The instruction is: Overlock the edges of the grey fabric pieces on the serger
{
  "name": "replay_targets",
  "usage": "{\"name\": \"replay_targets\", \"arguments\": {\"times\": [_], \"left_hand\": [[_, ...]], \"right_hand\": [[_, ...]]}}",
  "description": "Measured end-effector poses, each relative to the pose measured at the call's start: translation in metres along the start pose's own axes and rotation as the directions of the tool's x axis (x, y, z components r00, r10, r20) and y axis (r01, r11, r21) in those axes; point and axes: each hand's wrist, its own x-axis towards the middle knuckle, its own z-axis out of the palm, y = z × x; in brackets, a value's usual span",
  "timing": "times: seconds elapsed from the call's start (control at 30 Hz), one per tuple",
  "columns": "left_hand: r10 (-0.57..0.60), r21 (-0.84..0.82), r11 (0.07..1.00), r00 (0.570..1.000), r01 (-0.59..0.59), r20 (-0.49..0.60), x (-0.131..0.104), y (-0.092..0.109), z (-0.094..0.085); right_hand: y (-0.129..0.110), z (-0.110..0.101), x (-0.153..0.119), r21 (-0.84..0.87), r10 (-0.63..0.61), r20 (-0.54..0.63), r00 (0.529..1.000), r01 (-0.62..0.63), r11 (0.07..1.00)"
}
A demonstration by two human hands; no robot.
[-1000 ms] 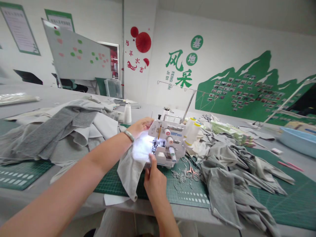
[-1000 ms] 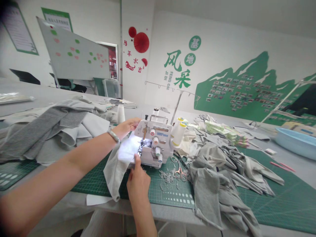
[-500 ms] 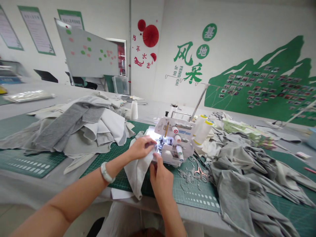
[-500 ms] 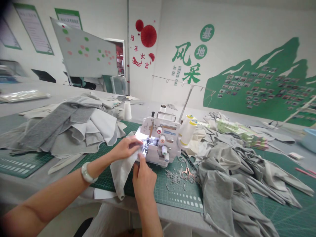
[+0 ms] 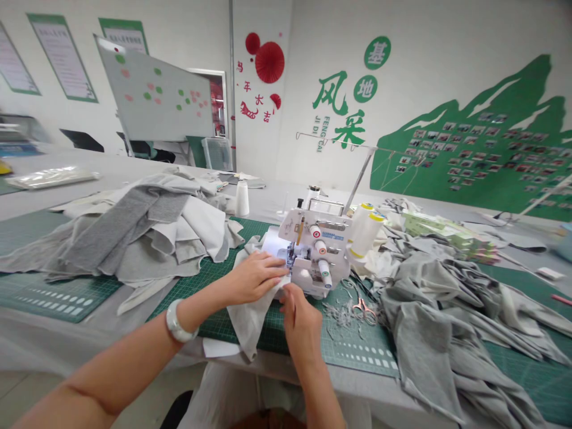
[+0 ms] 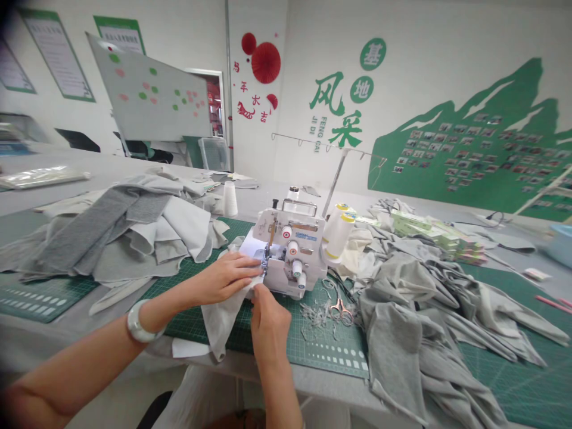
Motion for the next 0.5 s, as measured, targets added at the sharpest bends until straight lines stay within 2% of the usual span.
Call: {"name": "replay_targets", "arguments": {"times": [0.1, 0.17, 0.23, 0.37, 0.5], "left_hand": [[-0.009, -0.021, 1.0, 1.0, 0.009, -0.006, 0.0, 0.001, -0.001], [-0.028, -0.05, 0.998, 1.0, 0.028, -0.013, 0.0, 0.001, -0.002], [-0.041, -0.065, 0.997, 0.999, 0.04, -0.015, 0.001, 0.001, -0.002], [-0.054, -0.067, 0.996, 0.999, 0.054, -0.003, 0.001, 0.002, -0.001], [-0.053, -0.011, 0.999, 0.999, 0.053, 0.005, 0.001, 0.004, 0.0]], "right_hand": [[-0.006, 0.002, -0.007, 0.157, 0.194, -0.056, 0.979, -0.183, 0.97], [-0.014, 0.009, -0.012, 0.292, 0.353, -0.064, 0.933, -0.321, 0.901], [-0.021, 0.018, -0.016, 0.42, 0.461, -0.008, 0.887, -0.416, 0.807], [-0.027, 0.037, -0.019, 0.574, 0.49, 0.189, 0.851, -0.5, 0.648], [-0.026, 0.038, -0.023, 0.578, 0.485, 0.228, 0.844, -0.518, 0.63]]}}
